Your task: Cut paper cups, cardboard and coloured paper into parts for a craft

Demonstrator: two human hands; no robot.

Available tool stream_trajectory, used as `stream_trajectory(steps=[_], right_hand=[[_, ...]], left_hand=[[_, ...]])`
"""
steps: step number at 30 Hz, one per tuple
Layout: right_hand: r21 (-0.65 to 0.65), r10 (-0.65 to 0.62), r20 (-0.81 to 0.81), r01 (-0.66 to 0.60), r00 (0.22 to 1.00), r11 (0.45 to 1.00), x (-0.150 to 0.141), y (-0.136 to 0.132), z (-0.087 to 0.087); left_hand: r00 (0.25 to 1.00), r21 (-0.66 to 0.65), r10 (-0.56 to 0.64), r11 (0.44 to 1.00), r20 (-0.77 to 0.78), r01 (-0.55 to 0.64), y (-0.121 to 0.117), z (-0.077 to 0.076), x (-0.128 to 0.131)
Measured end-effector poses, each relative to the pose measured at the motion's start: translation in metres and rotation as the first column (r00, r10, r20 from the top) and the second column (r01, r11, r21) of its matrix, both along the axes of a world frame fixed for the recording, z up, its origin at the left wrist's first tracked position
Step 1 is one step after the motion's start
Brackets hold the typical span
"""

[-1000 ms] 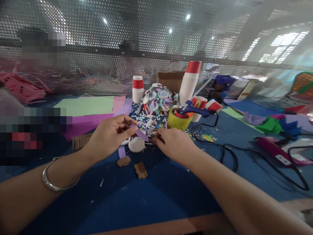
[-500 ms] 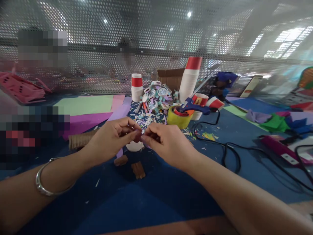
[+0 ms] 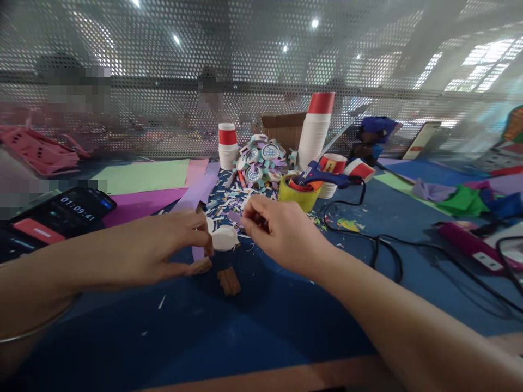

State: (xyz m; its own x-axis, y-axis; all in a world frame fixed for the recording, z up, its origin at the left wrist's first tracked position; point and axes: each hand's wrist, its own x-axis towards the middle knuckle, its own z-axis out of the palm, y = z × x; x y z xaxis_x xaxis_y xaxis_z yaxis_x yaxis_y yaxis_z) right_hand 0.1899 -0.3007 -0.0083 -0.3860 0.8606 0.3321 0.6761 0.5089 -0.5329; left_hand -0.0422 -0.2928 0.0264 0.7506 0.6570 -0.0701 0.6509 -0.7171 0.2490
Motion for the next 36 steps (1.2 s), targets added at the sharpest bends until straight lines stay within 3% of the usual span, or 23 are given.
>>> stream_trajectory(steps=[2,8,11,14,18,22,29,33,36], right_hand=[[0.015,0.016,0.011,-0.017,1.0,1.0,-0.001,-0.001,0.0],[0.039,0.068,0.041,-0.07,0.997,0.997,-0.001,-0.001,-0.001],[0.041,0.086,0.051,-0.088,0.995,0.995,-0.001,-0.001,-0.002],[0.055,0.102,0.06,-0.106,0.993,0.993,0.0,-0.001,-0.001],[0.096,0.141,0.077,-0.149,0.987,0.984,-0.001,-0.005,0.001],[0.234,0.164,0.13,-0.191,0.978,0.953,-0.002,-0.007,0.001],[0.362,0.233,0.29,-0.332,0.928,0.871,0.003,-0.008,-0.004],[0.38,0.258,0.353,-0.39,0.899,0.839,0.003,-0.01,-0.001],[0.368,0.272,0.392,-0.421,0.879,0.829,0.001,-0.012,0.0]], left_hand=[[0.994,-0.002,-0.046,0.999,-0.099,0.046,0.001,-0.004,0.0],[0.995,0.018,-0.091,0.996,-0.043,0.092,0.006,-0.007,0.001],[0.999,-0.074,-0.035,0.997,-0.016,0.034,0.006,-0.002,0.002],[0.999,-0.247,0.033,0.968,-0.016,-0.036,0.008,0.001,0.003],[0.975,-0.522,0.163,0.851,0.153,-0.06,0.017,-0.002,0.003],[0.904,-0.697,0.299,0.717,0.307,-0.001,0.023,-0.007,0.005],[0.761,-0.915,0.592,0.403,0.267,0.008,0.021,-0.013,0.012],[0.702,-0.941,0.651,0.328,0.288,0.082,0.024,-0.016,0.012],[0.692,-0.94,0.654,0.322,0.306,0.112,0.025,-0.016,0.012]])
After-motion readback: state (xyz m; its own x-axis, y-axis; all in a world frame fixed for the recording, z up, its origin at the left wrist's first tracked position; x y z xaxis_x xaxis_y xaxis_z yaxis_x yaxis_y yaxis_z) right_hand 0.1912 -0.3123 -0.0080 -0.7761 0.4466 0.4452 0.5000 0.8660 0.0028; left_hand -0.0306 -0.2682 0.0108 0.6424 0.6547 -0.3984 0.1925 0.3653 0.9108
